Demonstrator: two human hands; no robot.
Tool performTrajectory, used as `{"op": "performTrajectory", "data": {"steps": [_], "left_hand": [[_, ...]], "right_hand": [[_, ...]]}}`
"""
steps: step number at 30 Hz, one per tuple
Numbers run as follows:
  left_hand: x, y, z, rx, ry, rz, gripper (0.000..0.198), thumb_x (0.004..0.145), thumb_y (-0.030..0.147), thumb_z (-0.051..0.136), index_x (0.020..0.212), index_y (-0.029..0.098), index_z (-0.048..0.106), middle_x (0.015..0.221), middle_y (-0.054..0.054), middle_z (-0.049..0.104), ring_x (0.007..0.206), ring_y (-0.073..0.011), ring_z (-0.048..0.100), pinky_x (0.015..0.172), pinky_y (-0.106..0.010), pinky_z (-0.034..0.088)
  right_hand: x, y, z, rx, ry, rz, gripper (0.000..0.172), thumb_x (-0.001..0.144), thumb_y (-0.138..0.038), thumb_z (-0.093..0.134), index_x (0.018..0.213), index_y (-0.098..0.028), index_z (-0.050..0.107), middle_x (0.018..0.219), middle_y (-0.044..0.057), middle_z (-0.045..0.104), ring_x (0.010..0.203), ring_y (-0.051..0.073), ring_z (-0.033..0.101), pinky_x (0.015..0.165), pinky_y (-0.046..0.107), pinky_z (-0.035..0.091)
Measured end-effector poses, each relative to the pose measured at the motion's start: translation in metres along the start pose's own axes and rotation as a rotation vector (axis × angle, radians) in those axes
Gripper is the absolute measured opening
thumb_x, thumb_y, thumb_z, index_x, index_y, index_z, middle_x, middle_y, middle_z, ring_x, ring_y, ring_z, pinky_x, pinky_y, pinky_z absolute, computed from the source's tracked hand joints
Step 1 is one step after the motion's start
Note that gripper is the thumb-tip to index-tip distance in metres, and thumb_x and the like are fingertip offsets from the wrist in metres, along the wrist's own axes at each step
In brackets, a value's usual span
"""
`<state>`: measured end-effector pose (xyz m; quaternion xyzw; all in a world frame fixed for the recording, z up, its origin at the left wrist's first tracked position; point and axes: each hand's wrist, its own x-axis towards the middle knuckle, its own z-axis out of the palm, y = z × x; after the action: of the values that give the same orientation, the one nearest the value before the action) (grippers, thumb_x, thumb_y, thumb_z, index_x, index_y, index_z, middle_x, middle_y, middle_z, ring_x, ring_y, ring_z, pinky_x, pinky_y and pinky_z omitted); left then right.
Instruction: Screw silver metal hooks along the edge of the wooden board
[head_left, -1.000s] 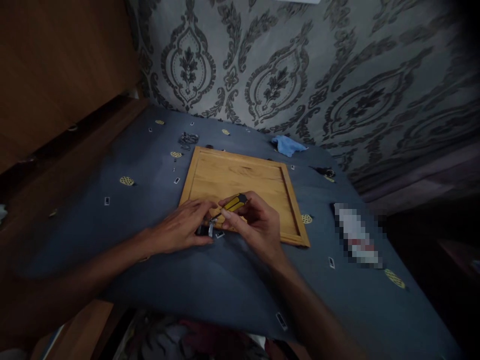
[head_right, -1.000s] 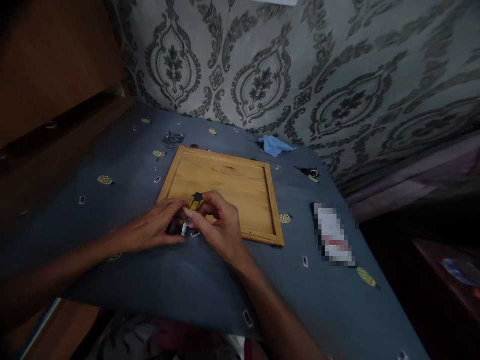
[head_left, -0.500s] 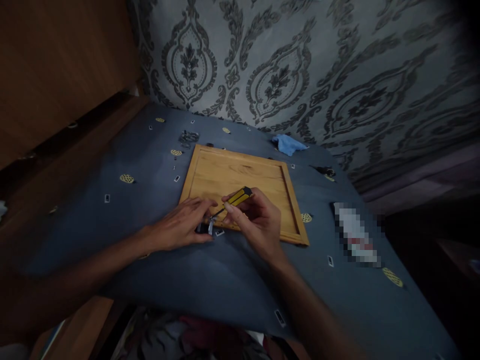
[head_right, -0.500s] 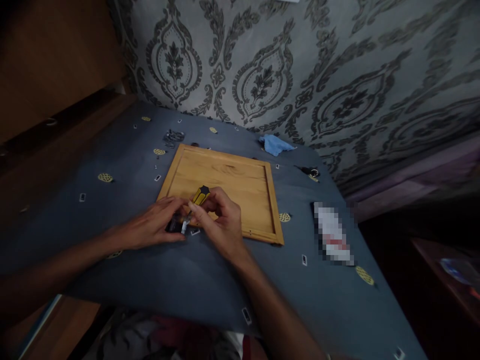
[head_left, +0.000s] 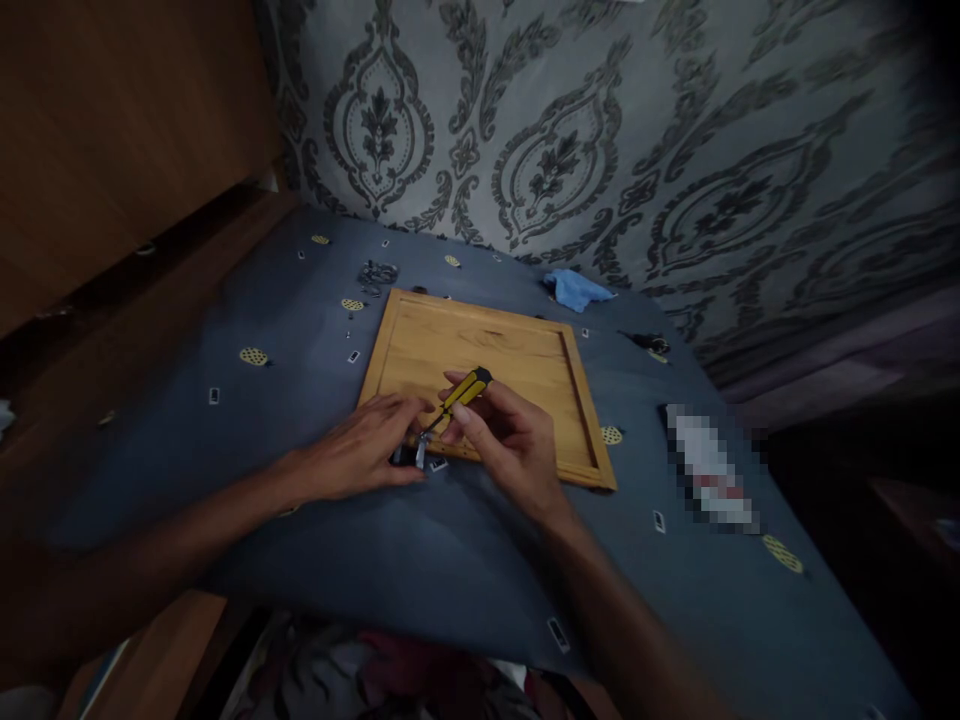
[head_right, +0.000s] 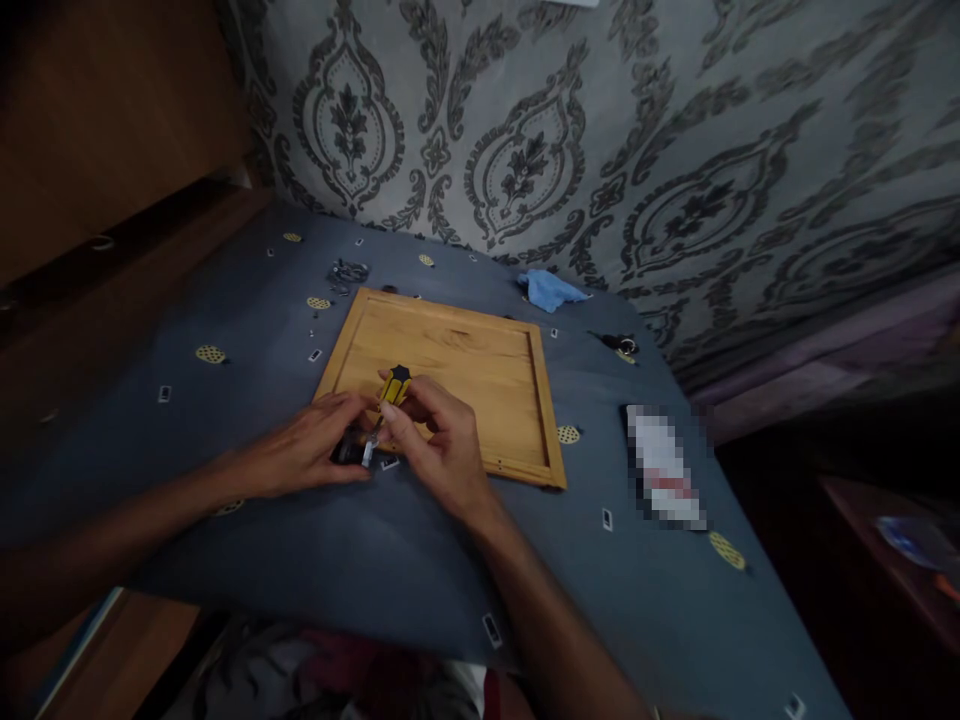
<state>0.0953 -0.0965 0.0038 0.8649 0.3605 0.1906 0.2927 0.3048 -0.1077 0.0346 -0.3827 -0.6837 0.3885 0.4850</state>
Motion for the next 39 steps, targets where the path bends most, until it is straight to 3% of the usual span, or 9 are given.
{"op": "performTrajectory", "data": {"steps": [9, 16, 19, 27, 33, 39], "left_hand": [[-0.002, -0.003, 0.003, -0.003, 0.021, 0.012, 0.055, 0.085, 0.032, 0.080, 0.127, 0.025, 0.045, 0.139, -0.012, 0.060, 0.134, -0.0333, 0.057, 0.108, -0.050, 0.051], [-0.001, 0.000, 0.001, -0.012, 0.011, 0.010, 0.049, 0.085, 0.032, 0.081, 0.120, 0.023, 0.048, 0.136, -0.012, 0.062, 0.132, -0.0321, 0.059, 0.107, -0.048, 0.052], [-0.001, 0.000, 0.000, -0.004, 0.008, -0.004, 0.053, 0.084, 0.031, 0.081, 0.124, 0.022, 0.047, 0.136, -0.013, 0.062, 0.133, -0.0320, 0.058, 0.108, -0.047, 0.051], [-0.005, -0.005, 0.004, 0.002, 0.049, 0.026, 0.054, 0.090, 0.035, 0.072, 0.136, 0.026, 0.044, 0.137, -0.010, 0.062, 0.132, -0.0325, 0.059, 0.108, -0.048, 0.052], [-0.005, -0.020, 0.012, 0.010, 0.184, 0.033, 0.036, 0.088, 0.046, 0.068, 0.117, 0.030, 0.054, 0.107, -0.002, 0.070, 0.098, -0.0288, 0.070, 0.084, -0.040, 0.058], [-0.004, -0.032, 0.012, 0.062, 0.147, 0.116, 0.043, 0.090, 0.045, 0.067, 0.129, 0.039, 0.049, 0.104, 0.002, 0.071, 0.093, -0.0283, 0.073, 0.073, -0.035, 0.060]], "right_hand": [[-0.001, 0.002, 0.001, 0.020, 0.029, 0.032, 0.019, 0.089, -0.037, 0.078, 0.092, -0.021, 0.070, 0.079, -0.001, 0.071, 0.056, 0.011, 0.066, 0.057, 0.024, 0.055], [0.000, -0.001, -0.001, 0.001, 0.001, 0.010, 0.023, 0.094, -0.033, 0.071, 0.114, -0.021, 0.073, 0.075, -0.001, 0.069, 0.063, 0.014, 0.069, 0.066, 0.028, 0.057], [0.000, 0.000, -0.001, -0.023, 0.006, 0.000, 0.019, 0.094, -0.037, 0.072, 0.103, -0.021, 0.074, 0.074, -0.001, 0.070, 0.062, 0.015, 0.069, 0.064, 0.029, 0.057], [0.000, -0.003, 0.006, 0.105, 0.005, 0.122, 0.036, 0.084, -0.053, 0.081, 0.088, -0.023, 0.062, 0.071, -0.004, 0.063, 0.057, 0.013, 0.065, 0.053, 0.024, 0.055], [0.001, -0.002, 0.003, 0.024, -0.024, 0.066, 0.044, 0.091, -0.063, 0.069, 0.099, -0.020, 0.067, 0.088, 0.001, 0.065, 0.072, 0.013, 0.066, 0.067, 0.026, 0.057], [0.000, -0.002, 0.002, 0.038, -0.029, 0.024, 0.038, 0.091, -0.058, 0.072, 0.089, -0.022, 0.065, 0.080, -0.001, 0.064, 0.071, 0.013, 0.067, 0.067, 0.025, 0.058]]}}
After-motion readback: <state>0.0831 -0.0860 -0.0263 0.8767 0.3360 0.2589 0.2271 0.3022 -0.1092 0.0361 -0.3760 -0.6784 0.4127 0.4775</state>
